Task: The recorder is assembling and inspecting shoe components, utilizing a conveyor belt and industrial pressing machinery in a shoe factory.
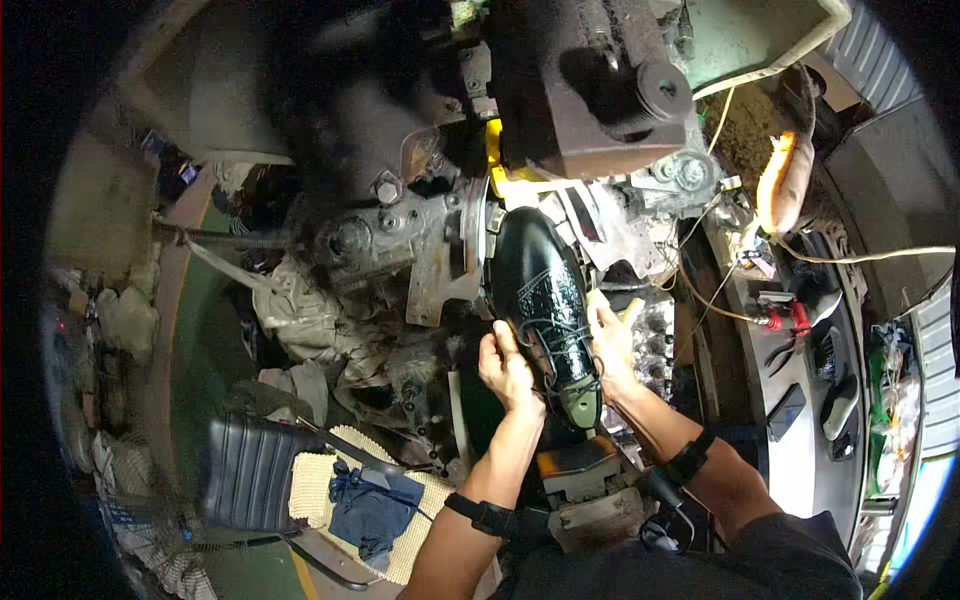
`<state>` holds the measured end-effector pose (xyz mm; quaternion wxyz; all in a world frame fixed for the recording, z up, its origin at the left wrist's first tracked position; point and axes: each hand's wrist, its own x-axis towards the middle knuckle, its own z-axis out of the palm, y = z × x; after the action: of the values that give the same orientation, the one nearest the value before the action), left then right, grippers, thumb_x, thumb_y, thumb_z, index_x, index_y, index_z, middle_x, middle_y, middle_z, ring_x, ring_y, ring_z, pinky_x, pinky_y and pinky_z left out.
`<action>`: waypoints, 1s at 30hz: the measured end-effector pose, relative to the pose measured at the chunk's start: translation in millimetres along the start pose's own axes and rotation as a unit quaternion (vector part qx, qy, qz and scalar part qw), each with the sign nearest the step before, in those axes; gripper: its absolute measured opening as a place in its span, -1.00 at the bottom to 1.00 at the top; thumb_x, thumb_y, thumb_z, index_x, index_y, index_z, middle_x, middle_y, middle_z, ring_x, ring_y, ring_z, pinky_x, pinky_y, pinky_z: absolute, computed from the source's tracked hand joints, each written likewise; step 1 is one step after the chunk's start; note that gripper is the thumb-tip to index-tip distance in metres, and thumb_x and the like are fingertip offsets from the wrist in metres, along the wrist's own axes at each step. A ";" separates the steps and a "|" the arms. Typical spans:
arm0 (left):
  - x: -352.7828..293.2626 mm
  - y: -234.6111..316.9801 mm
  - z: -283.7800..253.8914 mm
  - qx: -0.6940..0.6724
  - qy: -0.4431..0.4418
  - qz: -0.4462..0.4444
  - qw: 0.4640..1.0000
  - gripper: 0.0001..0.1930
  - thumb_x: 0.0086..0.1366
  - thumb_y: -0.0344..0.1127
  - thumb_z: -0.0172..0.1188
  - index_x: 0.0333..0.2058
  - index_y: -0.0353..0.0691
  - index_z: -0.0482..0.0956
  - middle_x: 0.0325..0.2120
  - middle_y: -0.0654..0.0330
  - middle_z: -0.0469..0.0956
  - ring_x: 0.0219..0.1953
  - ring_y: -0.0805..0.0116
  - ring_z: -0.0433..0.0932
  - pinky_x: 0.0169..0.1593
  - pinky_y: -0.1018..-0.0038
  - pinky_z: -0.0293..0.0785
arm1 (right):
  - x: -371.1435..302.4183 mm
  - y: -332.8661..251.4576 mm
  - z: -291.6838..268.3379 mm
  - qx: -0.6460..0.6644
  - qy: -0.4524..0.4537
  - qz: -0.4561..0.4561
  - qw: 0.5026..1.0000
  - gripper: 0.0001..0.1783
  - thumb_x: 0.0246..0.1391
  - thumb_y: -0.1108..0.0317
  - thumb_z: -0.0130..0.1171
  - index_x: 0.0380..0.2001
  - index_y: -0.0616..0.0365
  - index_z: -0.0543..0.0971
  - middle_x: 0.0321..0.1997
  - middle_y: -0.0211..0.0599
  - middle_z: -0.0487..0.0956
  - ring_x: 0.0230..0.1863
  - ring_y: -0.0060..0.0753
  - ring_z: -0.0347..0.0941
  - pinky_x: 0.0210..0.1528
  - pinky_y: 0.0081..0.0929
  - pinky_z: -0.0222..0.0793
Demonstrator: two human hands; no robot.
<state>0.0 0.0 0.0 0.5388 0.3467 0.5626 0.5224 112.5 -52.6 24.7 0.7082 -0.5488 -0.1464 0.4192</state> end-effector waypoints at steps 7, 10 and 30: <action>-3.0 20.7 -2.9 -0.095 -0.015 -0.029 0.995 -0.64 0.42 -0.05 0.08 -0.50 -0.15 0.48 -0.57 0.43 0.46 -0.55 0.66 0.35 -0.49 0.64 0.27 | -2.9 -3.9 15.1 0.094 -0.052 -0.006 0.994 -0.34 0.18 0.30 0.24 0.28 0.28 0.28 -0.25 -0.62 0.52 -0.58 -0.92 0.14 -0.57 -0.88 0.07; -6.3 32.1 -5.0 -0.128 -0.020 -0.042 0.991 -0.68 0.41 -0.06 0.10 -0.41 -0.17 0.53 -0.49 0.38 0.53 -0.49 0.57 0.46 -0.38 0.58 0.42 | -12.8 -15.2 18.9 -0.021 -0.022 0.013 0.999 -0.61 0.26 0.09 0.15 0.05 0.06 0.53 -0.67 -0.76 0.23 -0.70 -0.84 0.04 -0.67 -0.75 -0.05; -47.1 38.4 -8.7 -0.204 -0.207 -0.025 0.956 -0.57 0.49 0.03 -0.19 -0.06 -0.25 0.39 -0.13 0.18 0.48 -0.08 0.45 0.47 0.03 0.47 0.41 | -29.7 6.9 12.6 0.141 -0.112 0.020 0.983 -0.38 0.40 0.11 -0.11 0.35 0.27 0.13 -0.07 -0.46 0.39 -0.10 -0.62 0.26 0.07 -0.57 0.25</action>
<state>-6.7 -38.6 47.3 0.7156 0.3156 0.3285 0.5295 83.1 -66.5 30.4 0.7490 -0.3958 -0.1531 0.5088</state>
